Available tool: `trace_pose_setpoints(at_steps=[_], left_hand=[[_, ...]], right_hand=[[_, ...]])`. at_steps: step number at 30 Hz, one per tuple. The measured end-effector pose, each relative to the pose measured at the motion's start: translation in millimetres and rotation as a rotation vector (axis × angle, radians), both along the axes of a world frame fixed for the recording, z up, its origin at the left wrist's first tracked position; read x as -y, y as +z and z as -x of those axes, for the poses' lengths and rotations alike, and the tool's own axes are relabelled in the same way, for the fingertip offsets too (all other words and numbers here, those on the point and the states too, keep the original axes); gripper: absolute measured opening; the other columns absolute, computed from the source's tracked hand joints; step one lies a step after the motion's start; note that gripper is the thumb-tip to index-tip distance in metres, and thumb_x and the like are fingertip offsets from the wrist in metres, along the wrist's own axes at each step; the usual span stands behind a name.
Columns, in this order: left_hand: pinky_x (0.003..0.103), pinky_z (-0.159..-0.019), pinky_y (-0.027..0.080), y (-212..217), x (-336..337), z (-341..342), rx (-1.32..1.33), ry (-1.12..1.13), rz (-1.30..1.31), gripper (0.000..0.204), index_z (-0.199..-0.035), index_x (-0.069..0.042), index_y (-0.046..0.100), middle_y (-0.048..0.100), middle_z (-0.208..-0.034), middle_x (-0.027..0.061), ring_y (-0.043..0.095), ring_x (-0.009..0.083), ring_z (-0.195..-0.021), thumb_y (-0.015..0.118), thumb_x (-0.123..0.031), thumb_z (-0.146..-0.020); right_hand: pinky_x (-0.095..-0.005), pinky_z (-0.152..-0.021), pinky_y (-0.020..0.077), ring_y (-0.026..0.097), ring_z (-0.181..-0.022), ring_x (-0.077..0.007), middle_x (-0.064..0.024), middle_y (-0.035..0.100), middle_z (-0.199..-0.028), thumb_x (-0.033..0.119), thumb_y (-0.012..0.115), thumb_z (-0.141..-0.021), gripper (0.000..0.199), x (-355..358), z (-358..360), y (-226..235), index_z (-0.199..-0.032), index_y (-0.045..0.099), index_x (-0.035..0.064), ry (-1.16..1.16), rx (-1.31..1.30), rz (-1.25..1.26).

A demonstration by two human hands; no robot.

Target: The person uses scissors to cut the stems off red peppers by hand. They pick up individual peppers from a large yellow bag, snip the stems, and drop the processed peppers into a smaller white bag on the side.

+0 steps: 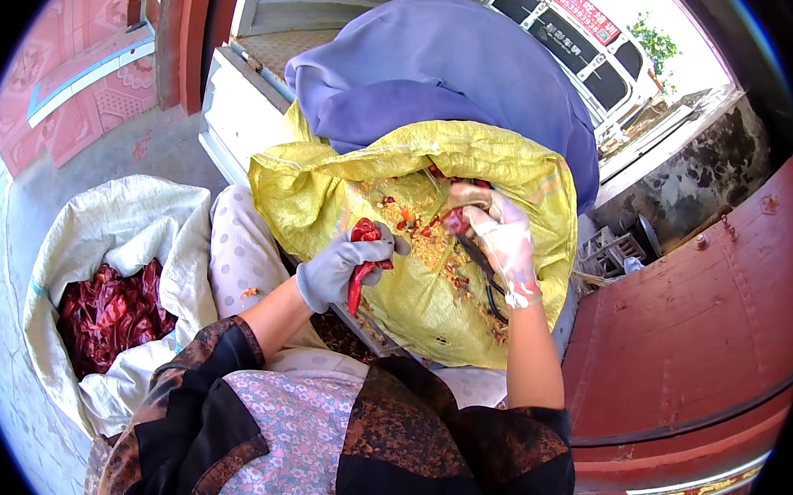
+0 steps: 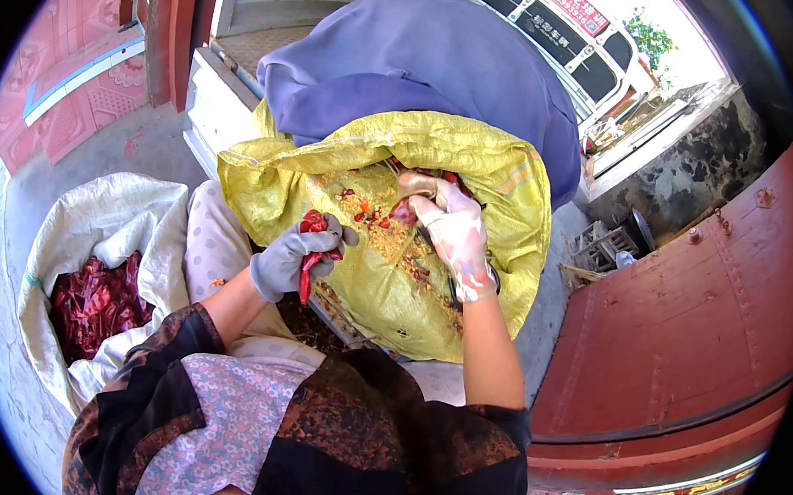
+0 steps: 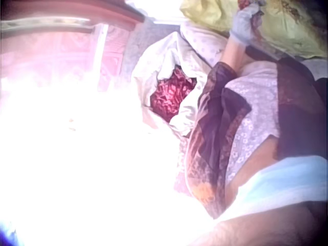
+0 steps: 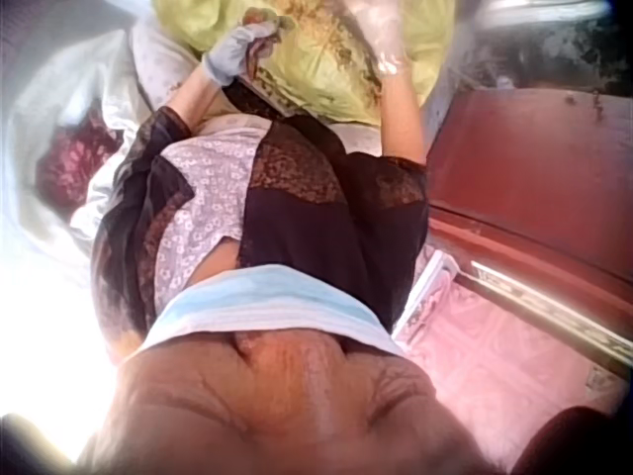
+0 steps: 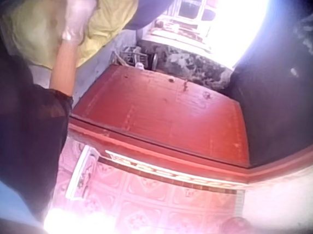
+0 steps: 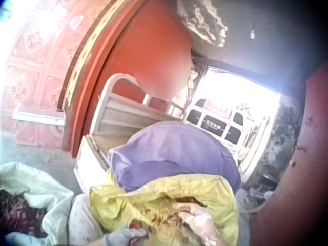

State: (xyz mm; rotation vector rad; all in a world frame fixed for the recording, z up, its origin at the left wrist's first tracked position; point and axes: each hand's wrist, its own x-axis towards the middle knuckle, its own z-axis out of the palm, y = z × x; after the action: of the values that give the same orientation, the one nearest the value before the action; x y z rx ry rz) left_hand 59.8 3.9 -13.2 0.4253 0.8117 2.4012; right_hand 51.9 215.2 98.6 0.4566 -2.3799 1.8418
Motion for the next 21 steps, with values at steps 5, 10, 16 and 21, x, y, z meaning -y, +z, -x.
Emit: trace_pose_setpoints(at_steps=[5,10,16,21], left_hand=[[0.018,-0.048,0.034,-0.5,-5.2,2.1,-0.116,-0.015,0.080,0.011,-0.089,-0.009,0.056,0.052,-0.075,-0.0023,0.043,0.0033,-0.055,0.061,-0.017,-0.083],[0.019,-0.047,0.035,-2.2,-6.9,2.2,-0.186,0.023,0.245,0.018,-0.097,-0.007,0.055,0.056,-0.081,-0.0012,0.047,0.0046,-0.058,0.062,-0.012,-0.081],[0.017,-0.047,0.034,-1.7,-8.5,-3.9,-0.094,-0.044,0.114,0.038,-0.117,-0.006,0.051,0.056,-0.086,-0.0014,0.046,0.0027,-0.058,0.064,-0.018,-0.083],[0.021,-0.046,0.032,-7.2,-13.8,-5.9,-0.160,-0.054,0.180,0.020,-0.095,-0.006,0.057,0.055,-0.076,0.0003,0.045,0.0059,-0.055,0.061,-0.024,-0.086]], right_hand=[[-0.0255,-0.082,0.0472,0.060,-0.097,-0.0146,-0.0100,0.064,-0.106,-0.002,0.054,-0.085,0.015,17.3,-33.4,-11.2,-0.097,0.063,-0.0017,0.132,0.111,0.061],[-0.0259,-0.081,0.0481,0.060,-0.096,-0.0141,-0.0106,0.065,-0.103,-0.002,0.055,-0.084,0.017,34.5,-38.2,-24.3,-0.099,0.063,-0.0037,0.158,-0.065,-0.125],[-0.0266,-0.073,0.0506,0.063,-0.087,-0.0188,-0.0100,0.066,-0.095,0.001,0.063,-0.079,0.014,42.6,-46.8,-32.2,-0.093,0.065,-0.0001,-0.093,-0.465,-0.317],[-0.0303,-0.064,0.0514,0.064,-0.076,-0.0235,-0.0085,0.065,-0.090,0.006,0.068,-0.076,0.019,50.3,-48.5,-49.2,-0.095,0.064,0.0061,-0.184,-0.818,-0.620]])
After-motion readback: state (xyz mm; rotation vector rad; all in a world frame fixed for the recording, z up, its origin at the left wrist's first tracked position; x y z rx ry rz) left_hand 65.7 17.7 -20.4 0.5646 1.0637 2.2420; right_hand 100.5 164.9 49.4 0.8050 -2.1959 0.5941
